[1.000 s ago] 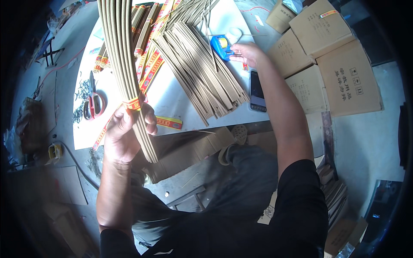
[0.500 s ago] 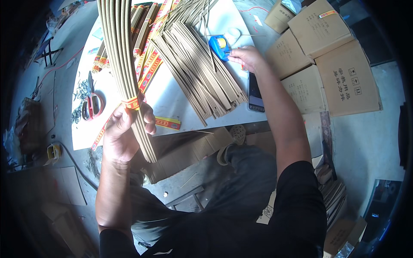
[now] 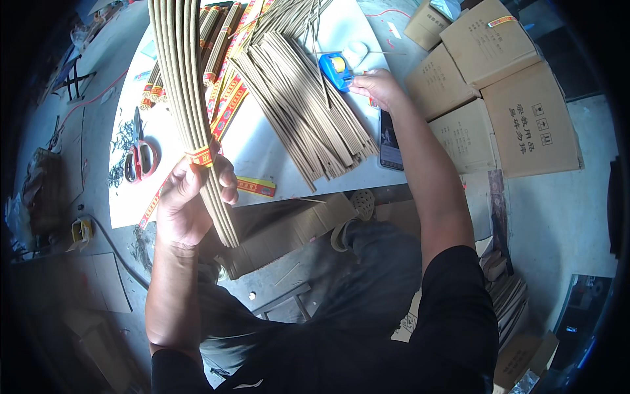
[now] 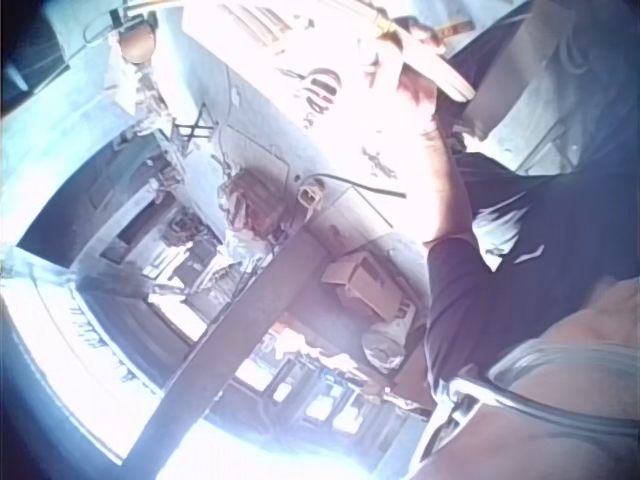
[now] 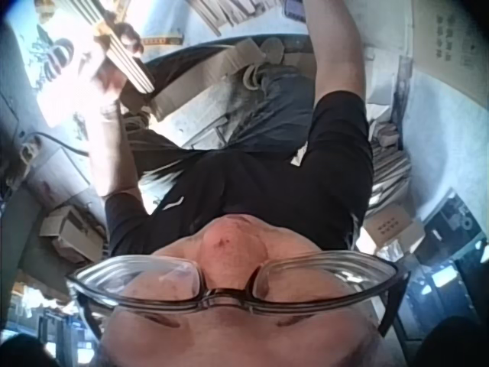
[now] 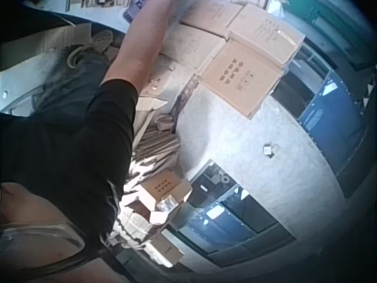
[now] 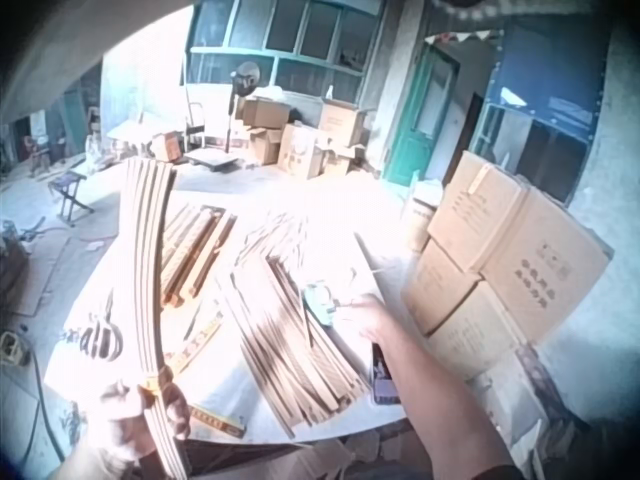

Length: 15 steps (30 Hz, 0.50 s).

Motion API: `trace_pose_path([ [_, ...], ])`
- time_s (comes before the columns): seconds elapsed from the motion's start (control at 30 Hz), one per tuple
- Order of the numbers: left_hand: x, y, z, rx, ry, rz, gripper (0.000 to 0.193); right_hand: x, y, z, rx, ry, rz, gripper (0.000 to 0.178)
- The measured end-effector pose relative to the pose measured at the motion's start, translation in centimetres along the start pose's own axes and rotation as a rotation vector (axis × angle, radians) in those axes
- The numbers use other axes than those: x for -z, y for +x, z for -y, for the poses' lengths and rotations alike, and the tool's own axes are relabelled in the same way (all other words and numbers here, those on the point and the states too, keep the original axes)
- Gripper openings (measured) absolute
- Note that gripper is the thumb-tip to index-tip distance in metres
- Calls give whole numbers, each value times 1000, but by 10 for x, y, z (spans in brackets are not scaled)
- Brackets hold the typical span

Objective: The person gathers bundles of thin wooden sticks, aligns them, and wraps the ends with decorative paper strips. The person secures the bundles with rubber bands and places the finished bundles on the table.

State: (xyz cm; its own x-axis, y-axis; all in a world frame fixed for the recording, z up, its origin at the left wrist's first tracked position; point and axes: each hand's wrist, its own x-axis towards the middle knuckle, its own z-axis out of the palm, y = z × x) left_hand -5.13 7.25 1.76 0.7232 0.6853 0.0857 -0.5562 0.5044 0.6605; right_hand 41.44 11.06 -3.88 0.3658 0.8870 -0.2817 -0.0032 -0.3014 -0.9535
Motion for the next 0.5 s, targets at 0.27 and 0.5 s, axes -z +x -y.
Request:
trace_pose_path([
  [0.27,-5,1,-2,16,-52,15,51,-6,9,13,-2,-564,-22,26],
  [0.5,-8,-1,-8,82,-144,112,47,8,-22,12,185,-668,-114,35],
])
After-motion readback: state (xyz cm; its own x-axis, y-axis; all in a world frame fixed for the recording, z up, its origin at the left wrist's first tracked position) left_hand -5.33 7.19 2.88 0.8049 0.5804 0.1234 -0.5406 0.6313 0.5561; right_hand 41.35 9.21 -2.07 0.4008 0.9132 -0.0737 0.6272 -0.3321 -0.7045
